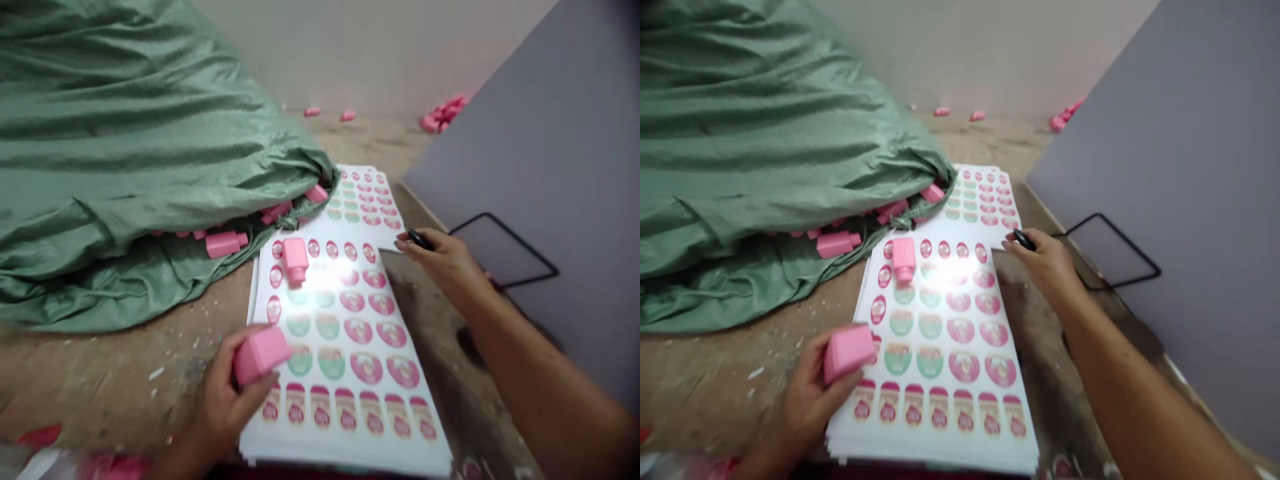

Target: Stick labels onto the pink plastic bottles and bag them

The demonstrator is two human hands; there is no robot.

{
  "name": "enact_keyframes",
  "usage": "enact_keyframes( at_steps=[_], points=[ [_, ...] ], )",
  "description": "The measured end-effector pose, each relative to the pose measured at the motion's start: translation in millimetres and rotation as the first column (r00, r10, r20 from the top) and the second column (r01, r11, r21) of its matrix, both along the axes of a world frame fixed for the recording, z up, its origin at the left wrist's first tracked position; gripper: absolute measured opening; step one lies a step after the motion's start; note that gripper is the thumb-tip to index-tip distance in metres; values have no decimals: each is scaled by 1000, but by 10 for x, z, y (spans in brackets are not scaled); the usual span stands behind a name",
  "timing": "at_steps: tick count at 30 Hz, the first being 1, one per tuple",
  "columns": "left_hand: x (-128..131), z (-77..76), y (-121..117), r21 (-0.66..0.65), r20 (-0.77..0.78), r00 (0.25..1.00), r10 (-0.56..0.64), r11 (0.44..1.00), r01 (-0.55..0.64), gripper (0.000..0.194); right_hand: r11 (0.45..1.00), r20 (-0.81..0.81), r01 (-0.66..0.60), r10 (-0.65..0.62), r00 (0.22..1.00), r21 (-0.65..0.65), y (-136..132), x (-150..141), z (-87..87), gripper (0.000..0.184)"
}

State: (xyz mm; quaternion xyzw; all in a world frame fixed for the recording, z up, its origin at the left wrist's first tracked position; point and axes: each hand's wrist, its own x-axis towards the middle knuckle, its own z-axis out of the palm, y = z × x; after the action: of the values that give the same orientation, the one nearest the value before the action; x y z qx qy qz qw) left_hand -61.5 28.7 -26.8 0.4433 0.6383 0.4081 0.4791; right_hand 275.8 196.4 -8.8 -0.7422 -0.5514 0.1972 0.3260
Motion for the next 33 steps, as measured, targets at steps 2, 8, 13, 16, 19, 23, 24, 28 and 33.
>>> enact_keyframes(
  at_steps=[2,8,13,16,19,23,24,28,33],
  points=[
    [-7,23,35,18,53,997,49,999,-50,49,993,-120,-102,94,988,-55,-424,-277,28,36],
    [21,168,53,-1,243,970,27,1000,-28,53,957,-200,-275,253,947,-94,-1557,-770,9,33],
    [380,277,58,-171,570,822,24,981,90,50,906,-3,-418,419,908,-74,-1959,-768,-97,21],
    [640,234,88,-158,635,772,-4,978,136,48,901,147,-431,434,889,-56,-2038,-740,-176,18],
    [813,146,107,-140,690,724,-19,977,160,49,903,275,-428,415,867,-12,-2066,-744,-218,14],
    [853,64,122,-148,741,672,16,979,140,43,899,387,-433,381,840,55,-2068,-779,-210,16],
    [843,54,127,-154,743,669,19,978,143,42,899,401,-433,373,837,66,-2066,-788,-204,17],
    [816,46,139,-153,727,686,14,978,142,44,897,431,-435,364,825,75,-2057,-816,-191,19],
    [836,44,122,-142,722,692,-6,977,157,49,888,468,-453,366,804,84,-2046,-816,-192,21]
  ],
)
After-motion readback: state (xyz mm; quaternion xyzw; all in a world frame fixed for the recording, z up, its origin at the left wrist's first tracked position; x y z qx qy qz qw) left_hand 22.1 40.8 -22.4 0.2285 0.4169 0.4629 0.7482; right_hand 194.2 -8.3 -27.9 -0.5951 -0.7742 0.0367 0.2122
